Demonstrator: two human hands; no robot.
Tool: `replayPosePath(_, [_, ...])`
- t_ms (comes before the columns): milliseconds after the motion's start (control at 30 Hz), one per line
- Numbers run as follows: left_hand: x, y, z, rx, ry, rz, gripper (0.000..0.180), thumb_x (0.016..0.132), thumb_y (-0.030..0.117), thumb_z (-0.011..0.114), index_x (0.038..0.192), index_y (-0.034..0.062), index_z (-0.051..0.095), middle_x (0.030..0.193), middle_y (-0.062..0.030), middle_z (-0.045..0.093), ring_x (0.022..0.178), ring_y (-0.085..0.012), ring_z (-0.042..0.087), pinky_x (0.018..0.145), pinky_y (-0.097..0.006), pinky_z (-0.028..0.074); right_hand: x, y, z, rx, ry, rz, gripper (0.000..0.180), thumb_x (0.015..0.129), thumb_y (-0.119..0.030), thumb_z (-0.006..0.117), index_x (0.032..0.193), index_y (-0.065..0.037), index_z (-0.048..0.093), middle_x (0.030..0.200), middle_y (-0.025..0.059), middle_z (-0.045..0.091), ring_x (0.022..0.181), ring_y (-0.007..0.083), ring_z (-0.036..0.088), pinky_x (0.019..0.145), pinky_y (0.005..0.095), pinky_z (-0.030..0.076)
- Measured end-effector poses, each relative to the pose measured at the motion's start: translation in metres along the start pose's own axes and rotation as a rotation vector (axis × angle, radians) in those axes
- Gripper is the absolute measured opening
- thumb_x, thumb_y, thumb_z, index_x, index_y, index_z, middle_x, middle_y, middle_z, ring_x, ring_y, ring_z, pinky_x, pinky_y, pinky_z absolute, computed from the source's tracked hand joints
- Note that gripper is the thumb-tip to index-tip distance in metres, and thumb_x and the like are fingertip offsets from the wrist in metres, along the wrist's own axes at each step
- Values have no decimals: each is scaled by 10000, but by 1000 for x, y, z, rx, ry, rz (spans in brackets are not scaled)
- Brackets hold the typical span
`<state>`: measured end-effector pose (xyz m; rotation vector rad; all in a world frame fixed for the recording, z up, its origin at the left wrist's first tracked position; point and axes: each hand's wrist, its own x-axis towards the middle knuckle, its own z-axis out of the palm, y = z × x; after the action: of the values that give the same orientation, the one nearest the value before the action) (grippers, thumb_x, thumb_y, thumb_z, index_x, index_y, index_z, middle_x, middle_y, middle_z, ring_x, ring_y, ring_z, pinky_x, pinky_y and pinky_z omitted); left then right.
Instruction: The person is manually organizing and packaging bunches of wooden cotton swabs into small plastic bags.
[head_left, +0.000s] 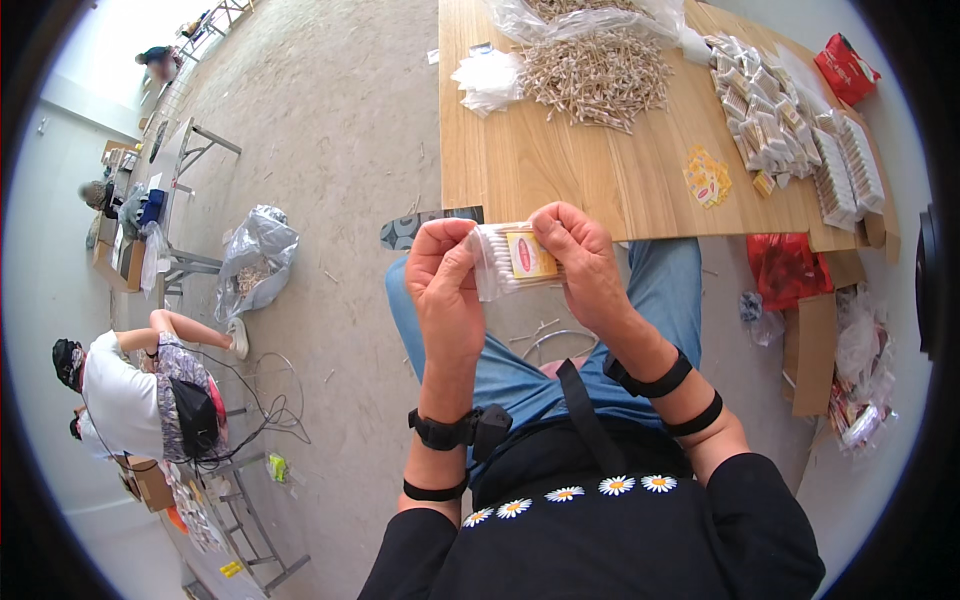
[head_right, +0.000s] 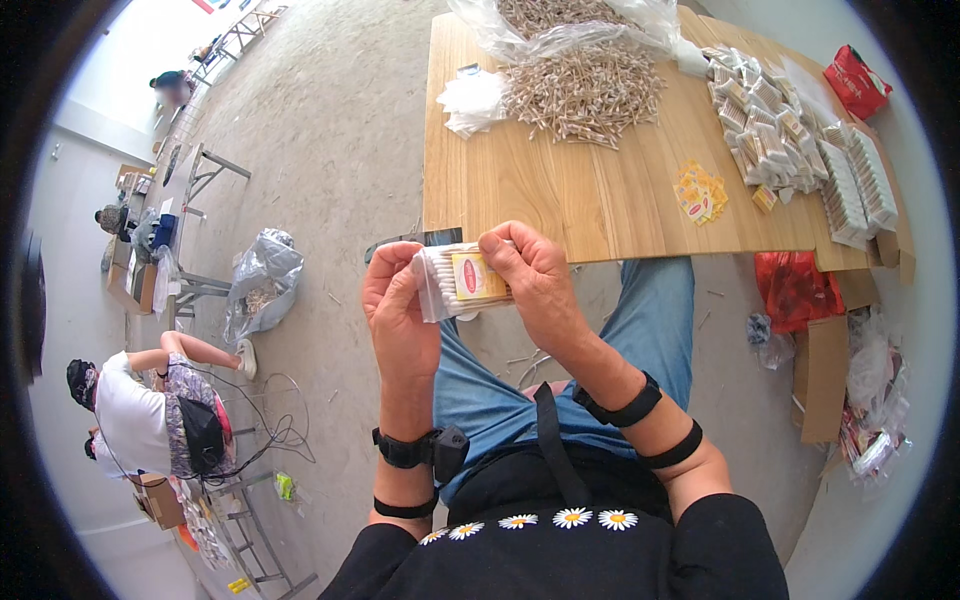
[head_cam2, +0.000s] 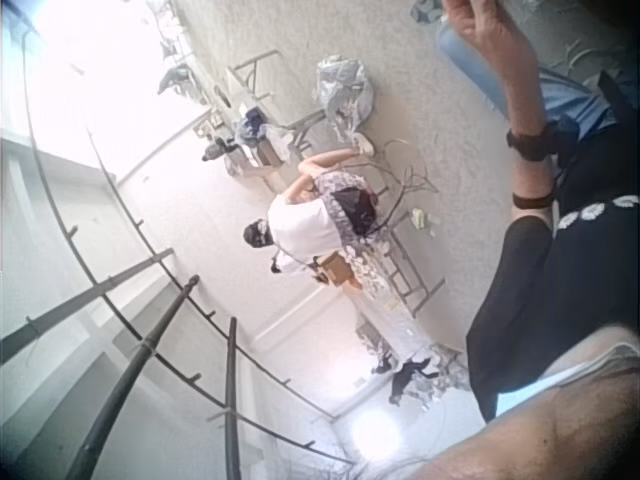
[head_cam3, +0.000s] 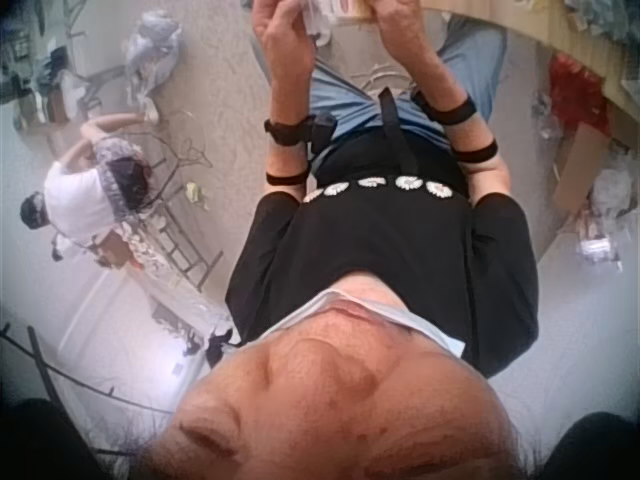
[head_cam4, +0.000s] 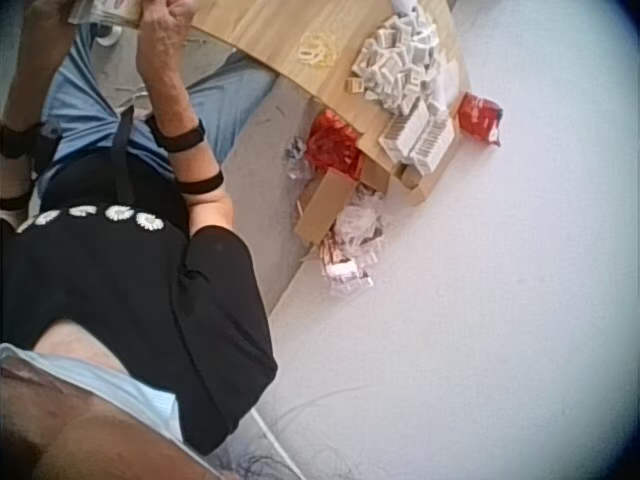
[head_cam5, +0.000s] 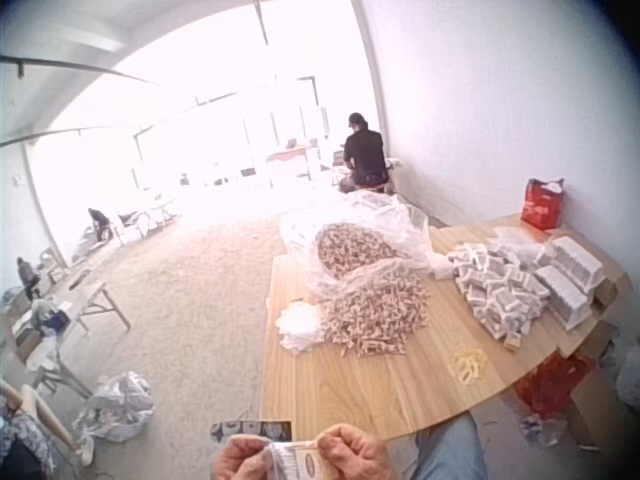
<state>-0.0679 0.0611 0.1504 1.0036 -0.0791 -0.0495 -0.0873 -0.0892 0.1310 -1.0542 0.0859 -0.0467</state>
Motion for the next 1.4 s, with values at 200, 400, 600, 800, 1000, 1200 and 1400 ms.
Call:
replayPosePath(200, [2, -5, -3, -176, -82, -82, 141, 932, 6, 568, 1072, 2, 576, 981, -55, 626, 884, -105, 627, 822, -256, 532, -1, -1, 2, 16, -9, -8, 248, 1029, -262, 548, 959, -29, 592, 807, -28, 614, 731, 1, 562, 639, 182, 490])
replayPosePath(400, [1, -1, 0, -191, -78, -109, 140, 939, 18, 563, 1078, 4, 574, 987, -59, 637, 887, -110, 637, 821, -261, 539, 0, -5, 4, 0, -12, -26, 228, 1028, -234, 541, 952, -25, 589, 804, -20, 620, 713, 7, 568, 634, 185, 497])
replayPosePath(600, [4, -4, -7, -227, -120, -108, 156, 945, 57, 568, 1090, 0, 568, 997, -71, 639, 907, -128, 649, 834, -284, 555, -1, -8, 4, -54, -28, -38, 219, 1027, -216, 539, 945, -20, 592, 805, -16, 618, 730, 11, 569, 645, 186, 496])
replayPosePath(800, [5, -7, -10, -252, -149, -111, 168, 933, 45, 564, 1095, 0, 566, 1008, -75, 641, 921, -137, 654, 841, -291, 557, -1, -9, 6, -78, -26, -42, 212, 1026, -209, 538, 942, -22, 595, 805, -19, 613, 722, 8, 555, 636, 185, 482])
replayPosePath(1000, [-2, -6, -5, -217, -92, -152, 233, 926, 47, 574, 1154, 5, 551, 1061, -86, 645, 964, -156, 660, 862, -318, 563, 2, -5, 3, 62, 29, 11, 211, 1019, -217, 548, 936, -29, 597, 802, -26, 612, 717, 3, 553, 633, 184, 479])
replayPosePath(1200, [-3, -7, -8, -181, -119, -118, 243, 930, 47, 577, 1167, 1, 546, 1081, -89, 645, 970, -159, 660, 865, -326, 565, 0, -8, 6, 34, -1, -4, 216, 1023, -212, 539, 939, -23, 599, 804, -20, 616, 723, 4, 559, 642, 186, 484])
replayPosePath(1400, [-4, -3, -2, -207, -61, -166, 195, 921, 20, 582, 1114, -4, 572, 1042, -53, 627, 942, -116, 621, 876, -273, 520, 0, -8, 7, -1, -8, -44, 198, 1022, -191, 541, 938, -21, 598, 808, -20, 613, 728, 7, 558, 648, 186, 487])
